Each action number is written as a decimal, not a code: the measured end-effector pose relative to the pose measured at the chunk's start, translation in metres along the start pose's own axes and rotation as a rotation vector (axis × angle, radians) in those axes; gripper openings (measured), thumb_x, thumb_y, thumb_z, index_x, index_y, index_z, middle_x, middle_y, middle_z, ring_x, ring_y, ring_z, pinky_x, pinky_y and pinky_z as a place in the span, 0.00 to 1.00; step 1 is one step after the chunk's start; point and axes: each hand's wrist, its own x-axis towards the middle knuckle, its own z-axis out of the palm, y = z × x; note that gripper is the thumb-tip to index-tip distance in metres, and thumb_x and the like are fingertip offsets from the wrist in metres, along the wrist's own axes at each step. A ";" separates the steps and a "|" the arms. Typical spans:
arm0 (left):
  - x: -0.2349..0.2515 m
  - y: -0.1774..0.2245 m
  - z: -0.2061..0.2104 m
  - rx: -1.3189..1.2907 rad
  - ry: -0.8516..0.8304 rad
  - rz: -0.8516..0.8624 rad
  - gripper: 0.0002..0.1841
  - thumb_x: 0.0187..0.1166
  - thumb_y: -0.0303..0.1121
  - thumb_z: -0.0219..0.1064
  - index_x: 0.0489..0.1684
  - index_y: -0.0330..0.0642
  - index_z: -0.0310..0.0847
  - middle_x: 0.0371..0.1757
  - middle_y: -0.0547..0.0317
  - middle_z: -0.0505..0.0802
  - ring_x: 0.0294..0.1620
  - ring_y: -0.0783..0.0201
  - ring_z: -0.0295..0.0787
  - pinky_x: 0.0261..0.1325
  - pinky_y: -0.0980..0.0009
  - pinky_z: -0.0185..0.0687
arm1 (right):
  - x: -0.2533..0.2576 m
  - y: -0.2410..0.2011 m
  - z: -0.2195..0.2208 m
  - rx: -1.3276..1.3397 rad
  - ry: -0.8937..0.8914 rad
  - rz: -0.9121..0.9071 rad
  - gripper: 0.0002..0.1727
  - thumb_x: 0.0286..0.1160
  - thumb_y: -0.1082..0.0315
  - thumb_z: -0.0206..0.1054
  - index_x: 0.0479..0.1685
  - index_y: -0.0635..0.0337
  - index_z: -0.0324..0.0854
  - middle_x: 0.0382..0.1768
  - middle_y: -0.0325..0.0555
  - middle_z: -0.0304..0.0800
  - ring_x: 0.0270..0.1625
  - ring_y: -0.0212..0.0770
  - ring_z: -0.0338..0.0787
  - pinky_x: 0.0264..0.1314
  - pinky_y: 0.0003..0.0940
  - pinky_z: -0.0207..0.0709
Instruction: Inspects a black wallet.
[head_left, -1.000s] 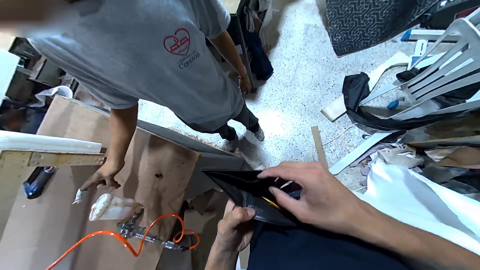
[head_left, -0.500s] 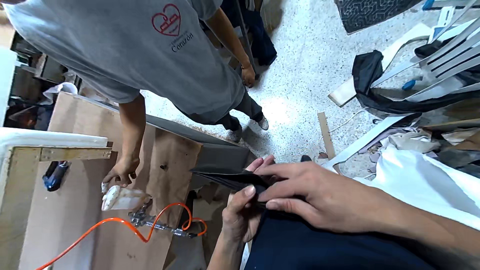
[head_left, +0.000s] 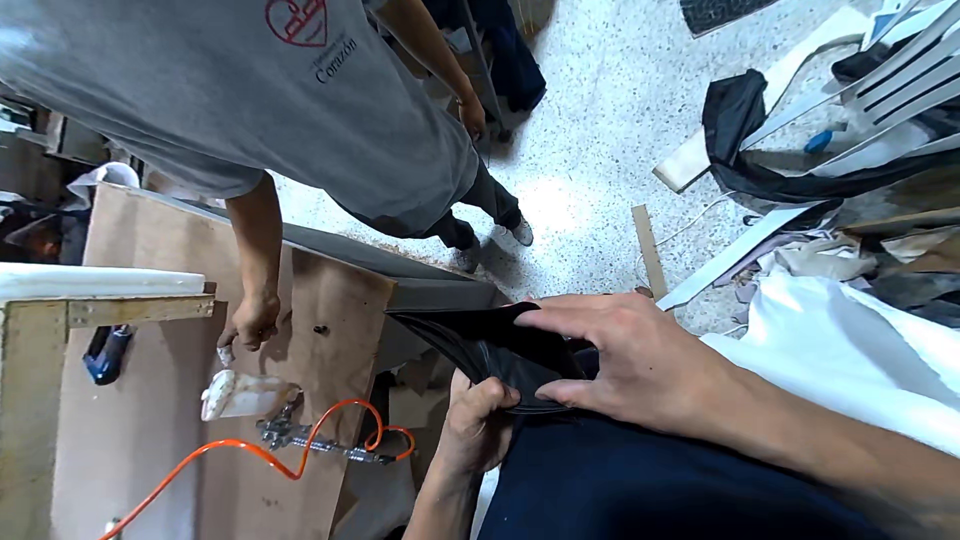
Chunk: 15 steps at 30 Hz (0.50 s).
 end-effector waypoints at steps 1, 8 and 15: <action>0.001 0.001 0.000 0.002 -0.020 0.002 0.18 0.57 0.19 0.69 0.48 0.41 0.88 0.43 0.51 0.96 0.45 0.62 0.96 0.52 0.59 0.92 | 0.000 0.001 -0.001 0.002 0.000 0.002 0.32 0.55 0.53 0.84 0.65 0.49 0.90 0.63 0.34 0.93 0.64 0.24 0.89 0.65 0.22 0.84; 0.013 0.004 0.005 0.118 -0.061 -0.003 0.23 0.63 0.24 0.74 0.61 0.42 0.82 0.49 0.50 0.94 0.49 0.61 0.94 0.56 0.59 0.90 | -0.001 0.024 -0.004 0.261 -0.002 -0.022 0.18 0.75 0.68 0.71 0.63 0.45 0.89 0.59 0.27 0.93 0.57 0.23 0.91 0.55 0.25 0.91; 0.019 0.005 -0.007 0.198 -0.310 0.087 0.39 0.64 0.29 0.73 0.83 0.44 0.69 0.88 0.46 0.71 0.85 0.50 0.70 0.81 0.51 0.72 | -0.002 -0.003 -0.001 0.057 0.235 -0.055 0.17 0.63 0.73 0.68 0.52 0.53 0.93 0.52 0.35 0.96 0.55 0.24 0.92 0.55 0.20 0.88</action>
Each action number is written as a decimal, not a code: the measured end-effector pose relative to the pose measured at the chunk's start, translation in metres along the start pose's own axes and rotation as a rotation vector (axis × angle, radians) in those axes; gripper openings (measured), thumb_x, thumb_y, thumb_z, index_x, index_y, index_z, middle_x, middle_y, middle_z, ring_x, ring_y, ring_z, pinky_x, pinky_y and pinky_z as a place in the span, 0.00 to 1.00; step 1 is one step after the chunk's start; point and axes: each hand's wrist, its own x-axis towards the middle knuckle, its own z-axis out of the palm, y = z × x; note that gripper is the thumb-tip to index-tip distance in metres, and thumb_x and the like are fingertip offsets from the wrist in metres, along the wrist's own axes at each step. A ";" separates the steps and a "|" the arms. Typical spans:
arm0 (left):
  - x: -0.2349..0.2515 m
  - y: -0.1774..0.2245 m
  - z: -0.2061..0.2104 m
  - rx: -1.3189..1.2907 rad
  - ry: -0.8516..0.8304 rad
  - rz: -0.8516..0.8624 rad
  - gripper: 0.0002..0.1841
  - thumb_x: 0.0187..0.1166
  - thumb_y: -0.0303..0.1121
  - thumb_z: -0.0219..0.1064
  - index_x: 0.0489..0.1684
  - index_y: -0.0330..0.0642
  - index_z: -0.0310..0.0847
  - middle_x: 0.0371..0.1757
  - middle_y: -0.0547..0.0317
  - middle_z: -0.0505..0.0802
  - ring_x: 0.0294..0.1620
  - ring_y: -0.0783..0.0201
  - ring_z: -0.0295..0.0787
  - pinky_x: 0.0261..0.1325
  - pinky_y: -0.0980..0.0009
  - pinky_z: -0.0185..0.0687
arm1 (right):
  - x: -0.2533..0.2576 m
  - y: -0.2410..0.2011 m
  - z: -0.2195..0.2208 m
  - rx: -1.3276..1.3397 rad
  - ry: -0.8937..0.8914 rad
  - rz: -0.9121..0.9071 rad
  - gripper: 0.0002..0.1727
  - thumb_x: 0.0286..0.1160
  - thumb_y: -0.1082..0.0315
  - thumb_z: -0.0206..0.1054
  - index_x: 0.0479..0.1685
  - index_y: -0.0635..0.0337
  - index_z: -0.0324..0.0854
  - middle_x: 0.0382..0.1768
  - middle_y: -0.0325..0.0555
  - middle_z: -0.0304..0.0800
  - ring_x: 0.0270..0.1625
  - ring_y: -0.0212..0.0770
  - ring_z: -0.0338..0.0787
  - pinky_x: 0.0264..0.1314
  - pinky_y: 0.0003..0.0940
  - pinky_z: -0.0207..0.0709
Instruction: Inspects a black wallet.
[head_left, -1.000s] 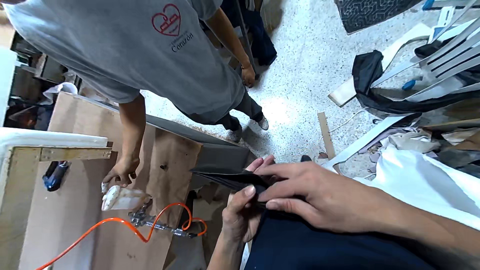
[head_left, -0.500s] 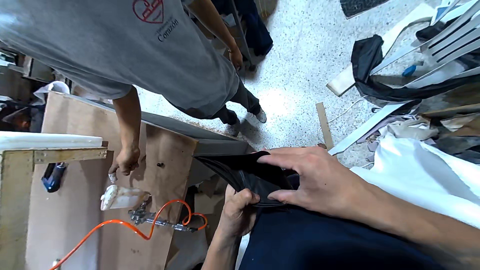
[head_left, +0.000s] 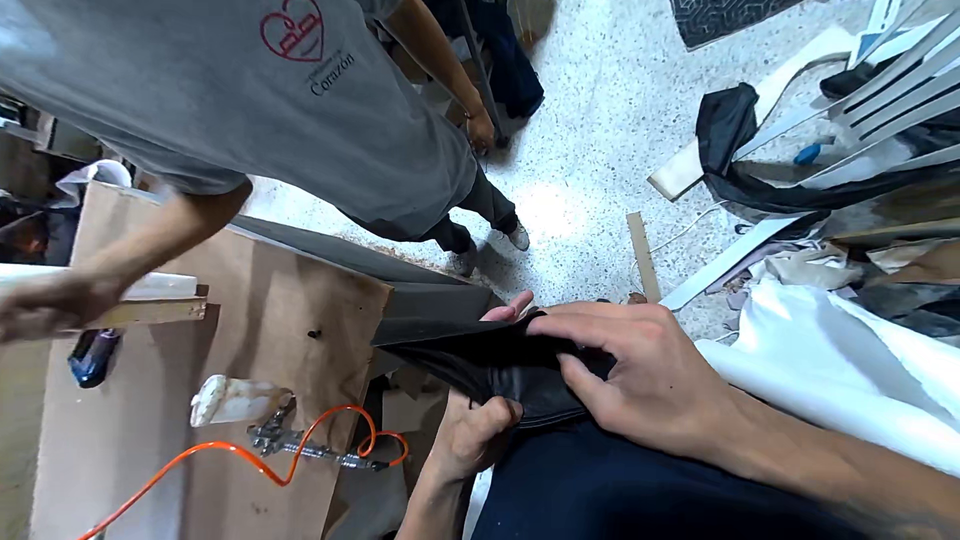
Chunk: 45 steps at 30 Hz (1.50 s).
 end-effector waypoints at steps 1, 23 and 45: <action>-0.001 0.001 0.001 0.026 -0.008 -0.003 0.39 0.65 0.30 0.73 0.84 0.44 0.67 0.88 0.47 0.71 0.84 0.51 0.72 0.80 0.52 0.73 | 0.001 -0.001 -0.001 -0.010 0.014 0.007 0.17 0.62 0.74 0.67 0.49 0.54 0.93 0.51 0.37 0.96 0.55 0.25 0.92 0.54 0.21 0.88; 0.041 0.007 0.026 0.173 0.420 -0.203 0.37 0.73 0.41 0.79 0.82 0.47 0.66 0.55 0.43 0.93 0.51 0.49 0.95 0.57 0.54 0.93 | 0.018 0.030 -0.004 0.266 -0.146 0.307 0.17 0.90 0.50 0.56 0.60 0.41 0.88 0.33 0.27 0.92 0.33 0.28 0.91 0.32 0.28 0.88; 0.016 0.016 0.040 0.055 -0.051 0.325 0.24 0.89 0.59 0.50 0.72 0.59 0.79 0.57 0.80 0.92 0.59 0.87 0.85 0.64 0.82 0.83 | -0.019 -0.030 -0.044 -0.189 -0.296 -0.111 0.20 0.75 0.60 0.62 0.66 0.45 0.82 0.63 0.39 0.82 0.69 0.34 0.80 0.70 0.31 0.78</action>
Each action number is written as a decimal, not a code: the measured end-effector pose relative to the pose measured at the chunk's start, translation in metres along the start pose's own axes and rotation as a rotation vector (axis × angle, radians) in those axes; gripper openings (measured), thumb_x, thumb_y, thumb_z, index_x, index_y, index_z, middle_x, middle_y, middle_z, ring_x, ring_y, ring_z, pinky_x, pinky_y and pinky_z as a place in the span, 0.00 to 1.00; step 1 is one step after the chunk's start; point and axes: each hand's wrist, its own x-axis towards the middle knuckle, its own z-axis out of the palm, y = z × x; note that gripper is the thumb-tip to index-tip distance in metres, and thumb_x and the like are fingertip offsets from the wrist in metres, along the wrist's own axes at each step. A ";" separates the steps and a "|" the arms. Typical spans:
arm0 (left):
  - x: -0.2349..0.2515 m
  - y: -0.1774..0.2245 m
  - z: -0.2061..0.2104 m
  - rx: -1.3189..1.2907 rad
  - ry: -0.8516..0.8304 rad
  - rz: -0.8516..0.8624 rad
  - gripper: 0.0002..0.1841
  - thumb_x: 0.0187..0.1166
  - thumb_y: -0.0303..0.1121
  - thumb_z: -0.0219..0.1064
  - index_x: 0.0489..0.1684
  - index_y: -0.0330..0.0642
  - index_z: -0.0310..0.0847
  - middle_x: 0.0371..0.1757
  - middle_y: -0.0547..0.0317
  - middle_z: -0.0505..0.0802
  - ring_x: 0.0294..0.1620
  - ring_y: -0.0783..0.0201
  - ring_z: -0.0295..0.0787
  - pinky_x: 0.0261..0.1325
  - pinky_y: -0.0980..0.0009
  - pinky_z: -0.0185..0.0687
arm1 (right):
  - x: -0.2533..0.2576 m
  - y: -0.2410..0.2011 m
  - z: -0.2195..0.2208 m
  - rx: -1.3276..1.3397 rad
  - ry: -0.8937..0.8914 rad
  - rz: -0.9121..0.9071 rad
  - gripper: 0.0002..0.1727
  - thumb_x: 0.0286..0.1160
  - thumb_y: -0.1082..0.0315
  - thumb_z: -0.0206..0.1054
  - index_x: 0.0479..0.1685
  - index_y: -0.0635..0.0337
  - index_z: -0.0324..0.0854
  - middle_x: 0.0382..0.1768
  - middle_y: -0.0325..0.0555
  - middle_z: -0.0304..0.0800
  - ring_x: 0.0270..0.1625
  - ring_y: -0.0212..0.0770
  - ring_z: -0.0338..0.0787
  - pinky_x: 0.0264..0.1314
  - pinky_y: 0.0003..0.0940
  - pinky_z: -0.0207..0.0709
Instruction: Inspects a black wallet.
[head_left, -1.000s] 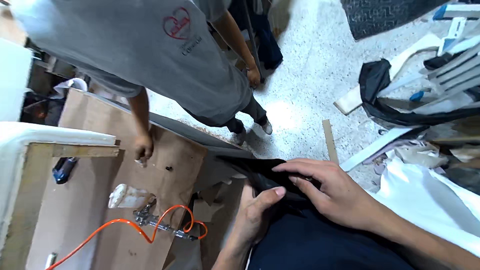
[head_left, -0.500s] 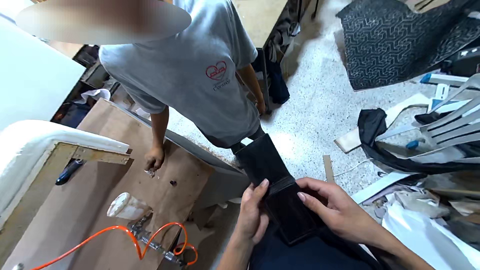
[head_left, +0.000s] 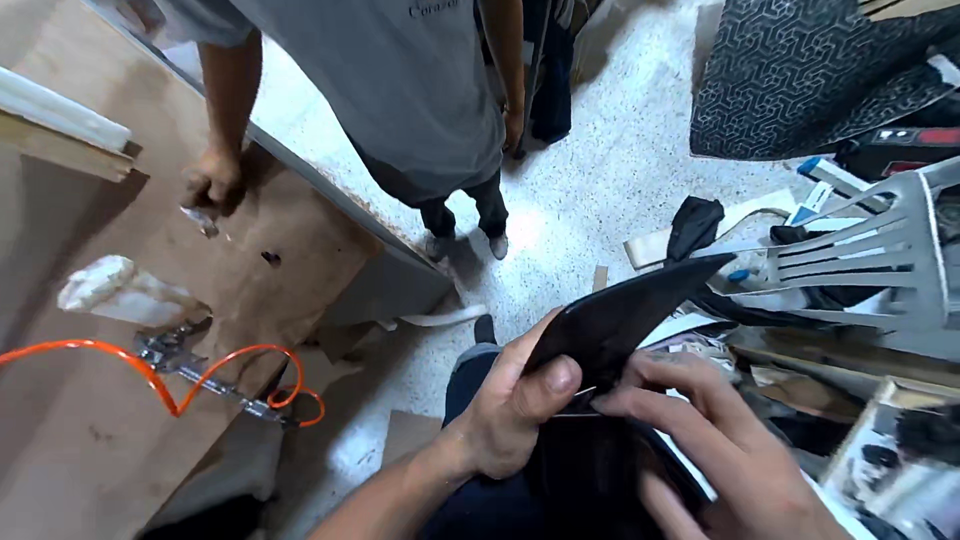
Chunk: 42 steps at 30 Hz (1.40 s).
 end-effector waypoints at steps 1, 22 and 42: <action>-0.003 0.000 0.002 -0.012 0.000 0.010 0.25 0.89 0.58 0.50 0.74 0.56 0.78 0.57 0.78 0.91 0.58 0.86 0.85 0.64 0.82 0.82 | -0.001 -0.002 -0.005 0.060 -0.036 -0.010 0.20 0.76 0.57 0.61 0.66 0.47 0.83 0.63 0.40 0.83 0.69 0.35 0.80 0.71 0.32 0.78; 0.003 0.021 0.007 0.058 -0.144 0.076 0.47 0.81 0.65 0.56 0.83 0.27 0.61 0.62 0.52 0.88 0.61 0.70 0.85 0.67 0.71 0.83 | -0.005 -0.027 0.008 -0.012 0.236 -0.199 0.08 0.75 0.71 0.73 0.29 0.54 0.80 0.39 0.40 0.90 0.46 0.37 0.82 0.59 0.31 0.71; 0.028 0.000 -0.030 -0.678 -0.367 -0.913 0.58 0.65 0.88 0.35 0.60 0.40 0.86 0.50 0.35 0.96 0.44 0.43 0.98 0.38 0.50 0.95 | 0.050 0.031 -0.028 -0.457 -0.213 0.290 0.32 0.65 0.24 0.61 0.39 0.41 0.88 0.30 0.33 0.87 0.37 0.39 0.89 0.35 0.48 0.83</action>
